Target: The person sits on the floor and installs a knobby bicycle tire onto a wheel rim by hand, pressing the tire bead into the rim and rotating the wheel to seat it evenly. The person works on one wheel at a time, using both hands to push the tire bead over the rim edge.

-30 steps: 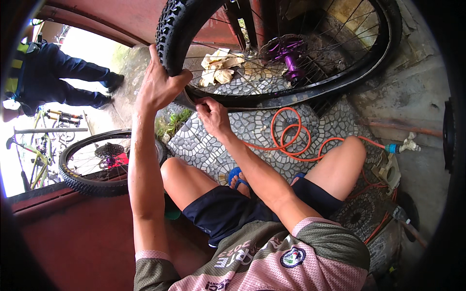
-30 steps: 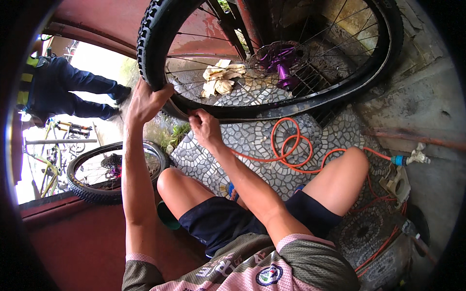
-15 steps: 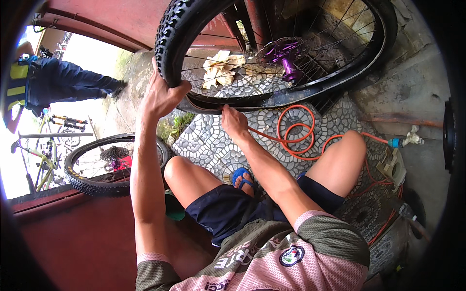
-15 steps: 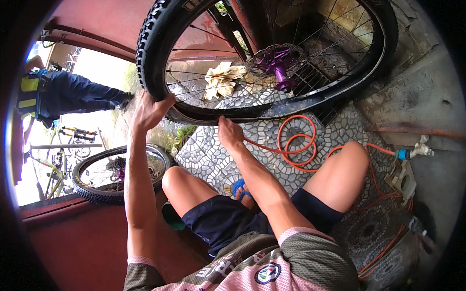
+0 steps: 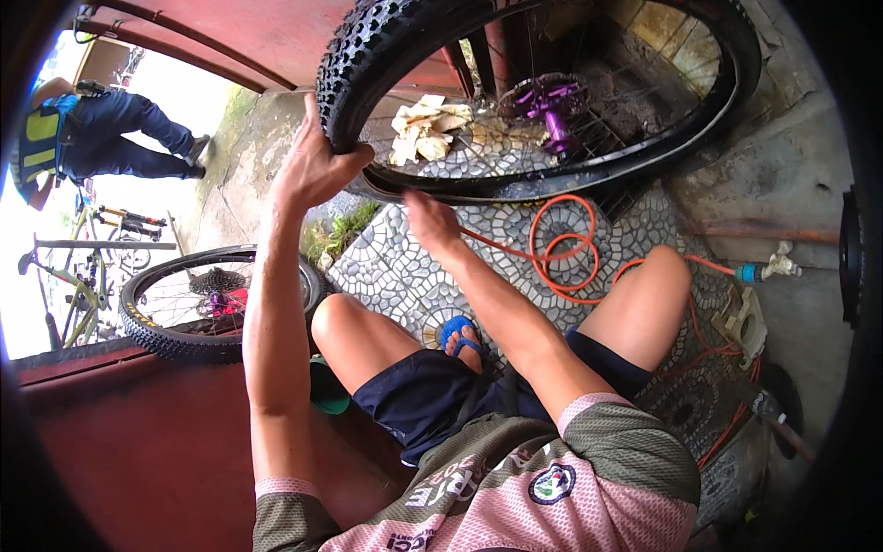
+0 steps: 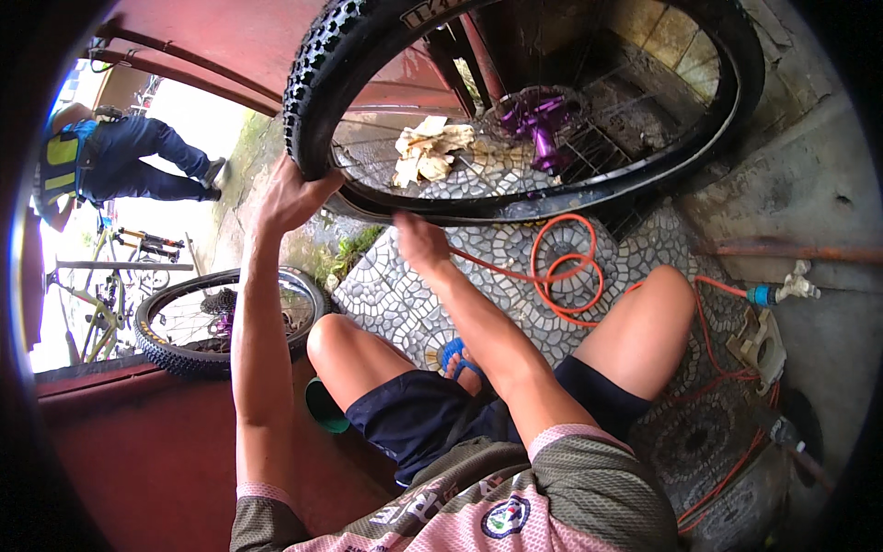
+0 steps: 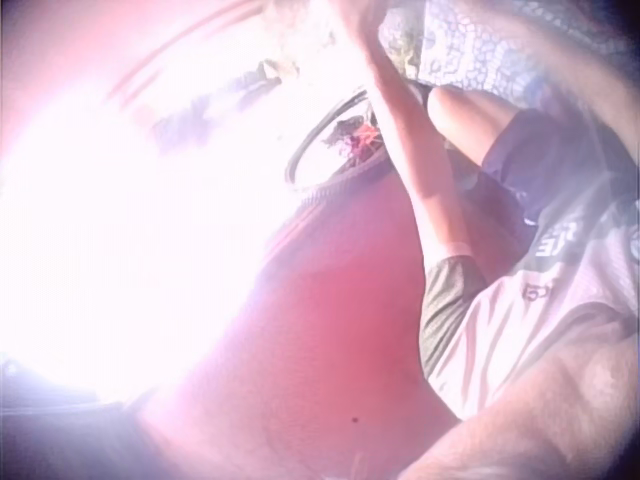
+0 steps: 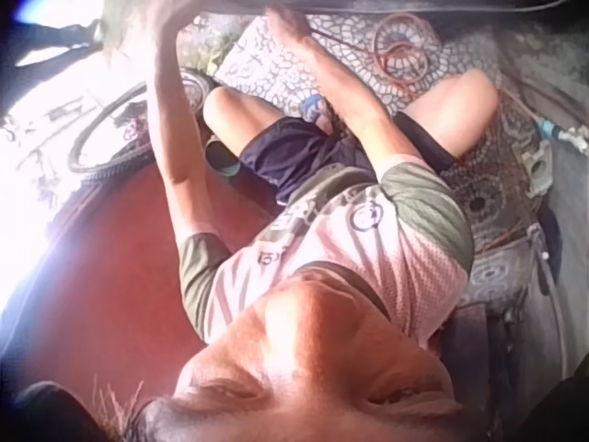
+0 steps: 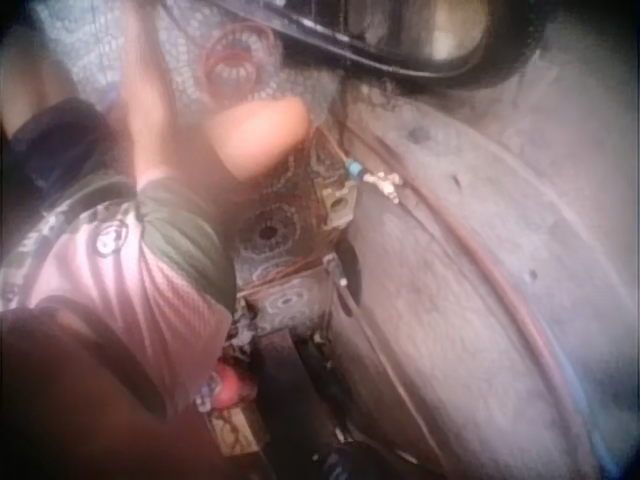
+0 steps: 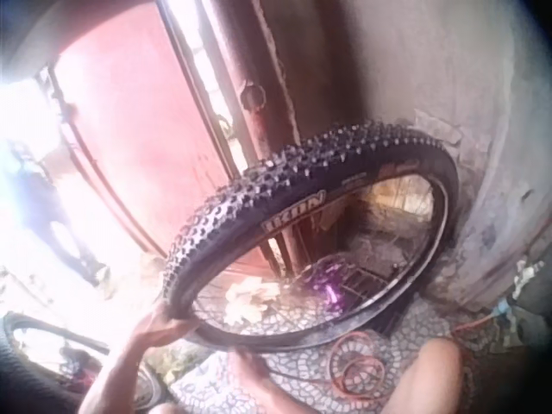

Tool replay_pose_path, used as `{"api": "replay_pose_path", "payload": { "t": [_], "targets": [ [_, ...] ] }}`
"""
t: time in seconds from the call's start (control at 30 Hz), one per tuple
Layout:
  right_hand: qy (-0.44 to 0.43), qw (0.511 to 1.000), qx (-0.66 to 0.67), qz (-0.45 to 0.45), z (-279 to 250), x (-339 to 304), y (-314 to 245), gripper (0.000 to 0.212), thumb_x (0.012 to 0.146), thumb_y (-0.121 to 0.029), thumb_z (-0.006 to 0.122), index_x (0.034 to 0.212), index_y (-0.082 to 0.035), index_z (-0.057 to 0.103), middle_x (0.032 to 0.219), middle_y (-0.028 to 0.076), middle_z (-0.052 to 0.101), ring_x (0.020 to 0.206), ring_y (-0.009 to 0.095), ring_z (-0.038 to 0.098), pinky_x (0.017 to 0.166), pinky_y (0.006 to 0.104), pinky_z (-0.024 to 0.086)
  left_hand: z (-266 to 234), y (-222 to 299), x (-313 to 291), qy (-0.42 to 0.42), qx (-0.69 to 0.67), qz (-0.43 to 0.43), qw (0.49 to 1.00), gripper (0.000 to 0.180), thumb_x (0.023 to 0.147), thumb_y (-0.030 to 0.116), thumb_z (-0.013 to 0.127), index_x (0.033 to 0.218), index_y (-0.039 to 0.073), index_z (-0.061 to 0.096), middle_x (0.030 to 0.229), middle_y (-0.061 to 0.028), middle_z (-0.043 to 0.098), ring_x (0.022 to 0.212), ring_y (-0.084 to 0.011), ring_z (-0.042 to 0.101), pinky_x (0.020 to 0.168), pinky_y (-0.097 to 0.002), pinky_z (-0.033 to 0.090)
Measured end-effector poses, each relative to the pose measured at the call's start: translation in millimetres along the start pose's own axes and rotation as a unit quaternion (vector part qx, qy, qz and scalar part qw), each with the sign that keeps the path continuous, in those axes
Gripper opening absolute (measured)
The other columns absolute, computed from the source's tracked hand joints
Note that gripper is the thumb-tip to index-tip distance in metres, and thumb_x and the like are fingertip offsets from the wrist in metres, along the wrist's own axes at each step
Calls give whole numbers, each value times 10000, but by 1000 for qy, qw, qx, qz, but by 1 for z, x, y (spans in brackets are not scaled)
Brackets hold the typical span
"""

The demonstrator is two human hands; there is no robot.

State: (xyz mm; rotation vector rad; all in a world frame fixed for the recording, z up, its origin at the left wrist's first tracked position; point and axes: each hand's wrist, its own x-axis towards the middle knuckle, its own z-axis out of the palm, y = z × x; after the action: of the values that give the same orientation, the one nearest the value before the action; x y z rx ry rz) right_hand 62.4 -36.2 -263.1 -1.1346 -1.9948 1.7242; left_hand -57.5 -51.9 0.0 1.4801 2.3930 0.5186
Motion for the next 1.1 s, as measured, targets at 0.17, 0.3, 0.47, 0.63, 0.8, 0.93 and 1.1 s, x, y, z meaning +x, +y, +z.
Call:
{"api": "replay_pose_path", "payload": {
  "t": [0.17,0.3,0.47,0.63,0.8,0.93,1.1],
  "targets": [
    [1,943,-328,54,-63,15,78,243,1004,-88,479,1123,4,671,1100,272,740,1046,451,726,907,541,586,17,-13,4,110,-123,22,986,1024,787,460,855,1528,-2,320,1333,-258,554,1251,-406,576,1039,-522,518],
    [27,951,-305,41,-97,22,97,182,966,-155,590,1065,-41,691,1038,269,740,1016,482,701,856,572,543,96,-104,3,219,-275,116,929,1345,650,517,990,1640,75,194,1604,-241,326,1467,-387,402,1168,-491,433],
    [16,985,-156,-66,-87,16,57,366,962,-146,574,1317,-78,631,1134,262,732,1070,457,701,904,522,559,151,-161,21,229,-308,71,921,1189,744,144,887,1667,75,140,1625,-258,314,1496,-368,375,1230,-454,353],
    [51,961,-144,-233,-82,-5,-7,276,1018,-223,596,1268,-117,645,985,198,764,853,428,743,752,521,589,125,-123,27,159,-158,53,973,1121,742,36,713,1696,160,137,1388,-273,472,1314,-446,508,1160,-458,420],
    [93,884,-293,-353,-76,-5,-85,237,1033,-154,525,1177,-124,711,927,165,761,793,369,763,668,482,623,84,-101,5,105,-179,52,977,1049,727,71,674,1686,153,259,1371,-252,525,1249,-402,554,1080,-448,471],
    [13,819,-517,-249,-61,18,-50,233,1026,-172,495,1108,-118,706,896,162,747,768,341,761,630,486,614,70,-84,-1,93,-220,89,967,1095,709,99,687,1693,293,247,1203,-226,527,1091,-397,580,1024,-456,508],
    [103,827,-387,-395,-48,14,-68,245,1029,-211,526,1185,-141,702,795,126,724,702,322,749,583,480,607,72,-104,-3,98,-250,103,958,1093,714,78,675,1686,352,255,1188,-208,532,1043,-372,590,924,-436,560]
  ]
}}
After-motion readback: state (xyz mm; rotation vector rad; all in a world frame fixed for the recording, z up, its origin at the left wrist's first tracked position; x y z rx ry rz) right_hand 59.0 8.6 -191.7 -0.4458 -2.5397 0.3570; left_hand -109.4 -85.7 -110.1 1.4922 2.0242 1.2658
